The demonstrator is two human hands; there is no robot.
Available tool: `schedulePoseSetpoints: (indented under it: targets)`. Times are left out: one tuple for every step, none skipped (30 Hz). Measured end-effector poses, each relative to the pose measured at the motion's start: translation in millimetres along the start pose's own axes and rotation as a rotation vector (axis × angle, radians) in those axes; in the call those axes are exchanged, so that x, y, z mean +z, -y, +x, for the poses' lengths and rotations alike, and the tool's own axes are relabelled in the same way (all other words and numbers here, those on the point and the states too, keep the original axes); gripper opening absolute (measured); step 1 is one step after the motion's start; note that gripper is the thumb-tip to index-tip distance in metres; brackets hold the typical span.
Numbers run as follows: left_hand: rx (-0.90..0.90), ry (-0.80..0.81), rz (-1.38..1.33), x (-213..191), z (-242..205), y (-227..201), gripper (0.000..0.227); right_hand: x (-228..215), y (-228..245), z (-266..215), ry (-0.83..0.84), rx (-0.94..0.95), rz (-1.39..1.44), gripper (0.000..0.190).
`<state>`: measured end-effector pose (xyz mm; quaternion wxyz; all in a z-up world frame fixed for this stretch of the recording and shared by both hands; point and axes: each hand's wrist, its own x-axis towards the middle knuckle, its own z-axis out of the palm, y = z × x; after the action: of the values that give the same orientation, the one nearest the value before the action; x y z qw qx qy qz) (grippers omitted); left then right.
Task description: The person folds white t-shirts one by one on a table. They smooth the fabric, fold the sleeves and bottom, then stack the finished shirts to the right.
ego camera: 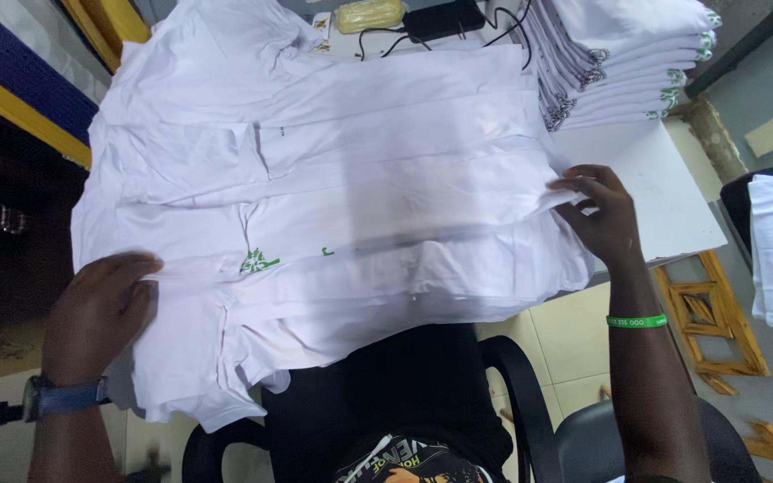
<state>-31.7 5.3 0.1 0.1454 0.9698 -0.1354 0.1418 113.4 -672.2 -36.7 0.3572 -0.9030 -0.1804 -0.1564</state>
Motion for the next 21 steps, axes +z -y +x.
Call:
schedulePoseSetpoints:
  targets:
    - [0.005, -0.001, -0.001, -1.0, -0.8, -2.8, 0.030, 1.5, -1.8, 1.2, -0.004, 0.002, -0.002, 0.032]
    - [-0.036, -0.019, 0.077, -1.9, -1.9, -5.5, 0.029, 3.4, -3.6, 2.6, 0.011, 0.183, 0.139, 0.046]
    - [-0.077, -0.037, 0.153, -2.8, -3.0, -8.0, 0.027, 5.4, -5.4, 4.0, 0.027, 0.363, 0.283, 0.062]
    - [-0.076, -0.038, 0.153, -1.4, -5.3, -3.4, 0.027, 7.3, -11.9, 5.3, 0.026, 0.363, 0.282, 0.062]
    - [-0.100, 0.008, 0.159, 0.1, -7.4, 1.5, 0.029, 9.5, -18.5, 6.7, 0.048, 0.464, 0.525, 0.046]
    - [-0.124, 0.055, 0.167, 0.6, -10.1, 7.0, 0.032, 13.3, -24.8, 7.8, 0.069, 0.565, 0.772, 0.032]
    - [-0.123, 0.056, 0.169, 1.3, -12.4, 5.5, 0.032, 11.5, -17.0, 13.9, 0.069, 0.565, 0.774, 0.032]
    - [-0.105, 0.006, 0.220, 1.3, -15.7, 4.0, 0.037, 10.4, -8.9, 19.8, 0.022, 0.651, 0.768, 0.034]
    - [-0.087, -0.043, 0.271, 1.0, -19.2, 3.0, 0.043, 9.6, -0.4, 25.7, -0.024, 0.737, 0.760, 0.038]
    - [-0.094, -0.045, 0.273, 3.4, -17.8, 5.6, 0.043, 11.5, -0.4, 28.3, -0.017, 0.734, 0.760, 0.038]
    - [-0.083, -0.035, 0.204, 5.3, -16.9, 9.0, 0.040, 14.1, 0.5, 30.8, -0.028, 0.775, 0.756, 0.028]
    - [-0.079, -0.029, 0.137, 6.5, -18.9, 12.6, 0.037, 18.6, 2.2, 35.9, -0.032, 0.812, 0.752, 0.020]
    - [-0.093, -0.034, 0.141, 5.7, -19.7, 9.7, 0.037, 17.6, 1.2, 33.8, -0.018, 0.804, 0.753, 0.020]
    - [-0.084, -0.079, 0.146, 2.7, -22.1, 7.2, 0.036, 18.7, 0.8, 33.0, -0.033, 0.693, 0.634, 0.031]
    - [-0.075, -0.125, 0.152, -0.4, -24.5, 5.2, 0.034, 20.3, 0.5, 32.5, -0.049, 0.581, 0.518, 0.049]
    - [-0.094, -0.129, 0.160, -0.2, -24.7, 8.2, 0.034, 20.5, -4.3, 33.6, -0.031, 0.570, 0.522, 0.049]
    - [-0.091, -0.111, 0.069, 0.1, -24.8, 11.8, 0.031, 21.1, -9.5, 35.1, -0.074, 0.573, 0.582, 0.048]
    - [-0.087, -0.093, -0.022, 0.4, -25.7, 14.8, 0.028, 21.8, -15.1, 35.2, -0.117, 0.579, 0.642, 0.047]
    - [-0.106, -0.097, -0.015, 0.5, -27.9, 11.6, 0.028, 19.7, -5.1, 35.9, -0.098, 0.572, 0.647, 0.047]
    - [-0.137, -0.125, -0.054, -0.4, -29.6, 9.1, 0.030, 18.2, 5.2, 35.8, -0.071, 0.611, 0.606, 0.043]
    - [-0.168, -0.153, -0.092, -1.5, -31.0, 6.6, 0.032, 16.1, 15.3, 35.6, -0.044, 0.649, 0.564, 0.039]
